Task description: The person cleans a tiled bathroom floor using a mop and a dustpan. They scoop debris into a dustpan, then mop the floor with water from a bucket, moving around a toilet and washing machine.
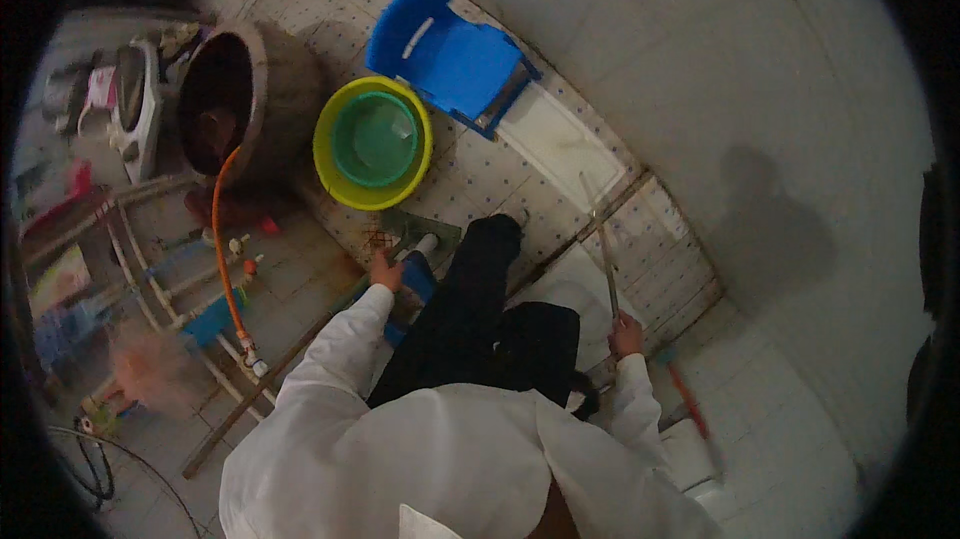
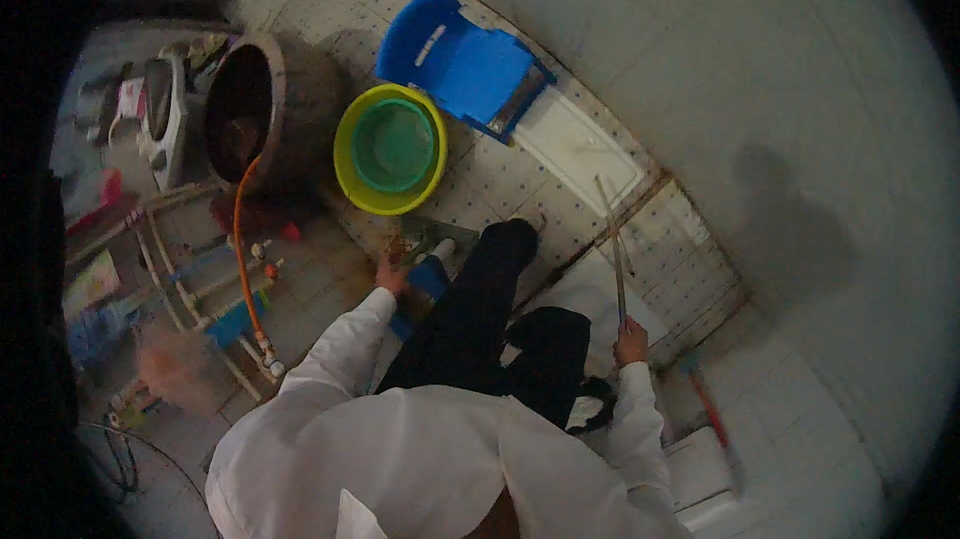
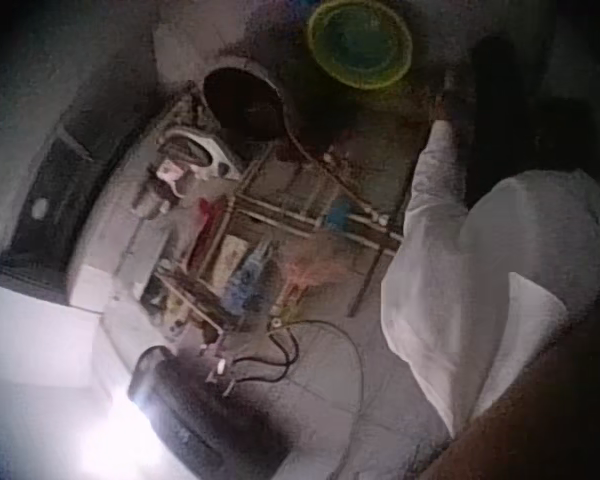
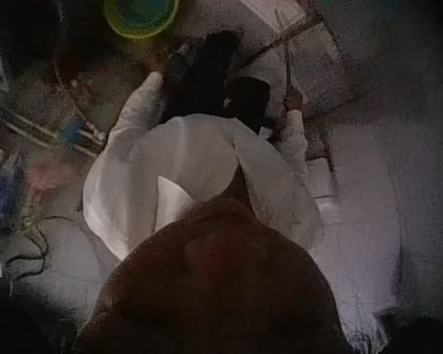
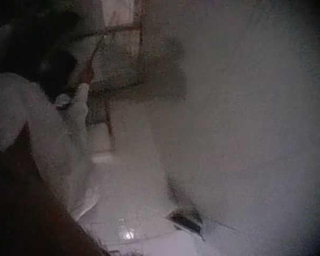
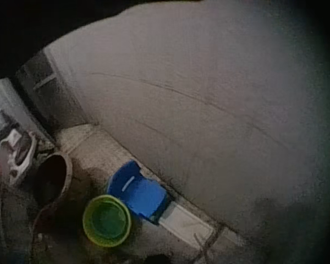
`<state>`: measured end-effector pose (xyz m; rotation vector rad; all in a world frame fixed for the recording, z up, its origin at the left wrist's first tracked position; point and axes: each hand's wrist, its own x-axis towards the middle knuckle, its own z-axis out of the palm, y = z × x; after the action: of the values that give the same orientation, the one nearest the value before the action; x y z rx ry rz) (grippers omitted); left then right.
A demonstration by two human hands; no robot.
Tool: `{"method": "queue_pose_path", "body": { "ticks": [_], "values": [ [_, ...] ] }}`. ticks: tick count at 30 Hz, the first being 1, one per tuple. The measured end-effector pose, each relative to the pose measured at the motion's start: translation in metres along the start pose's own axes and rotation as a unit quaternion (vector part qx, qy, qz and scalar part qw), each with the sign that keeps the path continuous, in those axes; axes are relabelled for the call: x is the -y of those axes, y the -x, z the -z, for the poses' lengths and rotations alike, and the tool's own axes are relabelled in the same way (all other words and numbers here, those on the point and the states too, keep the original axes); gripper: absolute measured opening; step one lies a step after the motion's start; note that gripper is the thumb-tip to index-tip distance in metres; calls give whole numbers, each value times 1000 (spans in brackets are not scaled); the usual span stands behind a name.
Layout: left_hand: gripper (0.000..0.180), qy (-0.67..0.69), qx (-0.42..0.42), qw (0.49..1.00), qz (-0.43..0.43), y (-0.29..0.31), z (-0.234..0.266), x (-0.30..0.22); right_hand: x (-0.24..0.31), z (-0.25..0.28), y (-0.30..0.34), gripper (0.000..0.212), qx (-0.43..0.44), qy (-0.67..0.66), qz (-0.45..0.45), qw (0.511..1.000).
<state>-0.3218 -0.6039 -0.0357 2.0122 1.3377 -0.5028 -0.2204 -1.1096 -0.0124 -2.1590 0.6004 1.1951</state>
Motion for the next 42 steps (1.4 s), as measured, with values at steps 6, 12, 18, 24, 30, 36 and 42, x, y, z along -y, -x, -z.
{"method": "queue_pose_path", "body": {
  "ticks": [6,12,18,24,30,36,42],
  "values": [
    [42,137,-80,981,109,17,56,68,71,45,-6,32,22,253,294,921],
    [41,238,-87,949,190,52,55,64,140,51,-32,25,126,118,97,980],
    [33,472,-80,848,227,70,64,50,246,51,-59,17,156,157,184,958],
    [31,632,-182,717,231,104,58,101,365,96,2,18,192,16,55,980],
    [23,678,-161,657,286,93,39,123,460,121,65,11,197,-67,-82,975],
    [18,674,-77,642,357,37,84,80,540,102,102,14,143,-43,-49,988],
    [22,668,-88,651,349,12,123,59,605,88,122,12,103,-24,18,994]
  ]
}}
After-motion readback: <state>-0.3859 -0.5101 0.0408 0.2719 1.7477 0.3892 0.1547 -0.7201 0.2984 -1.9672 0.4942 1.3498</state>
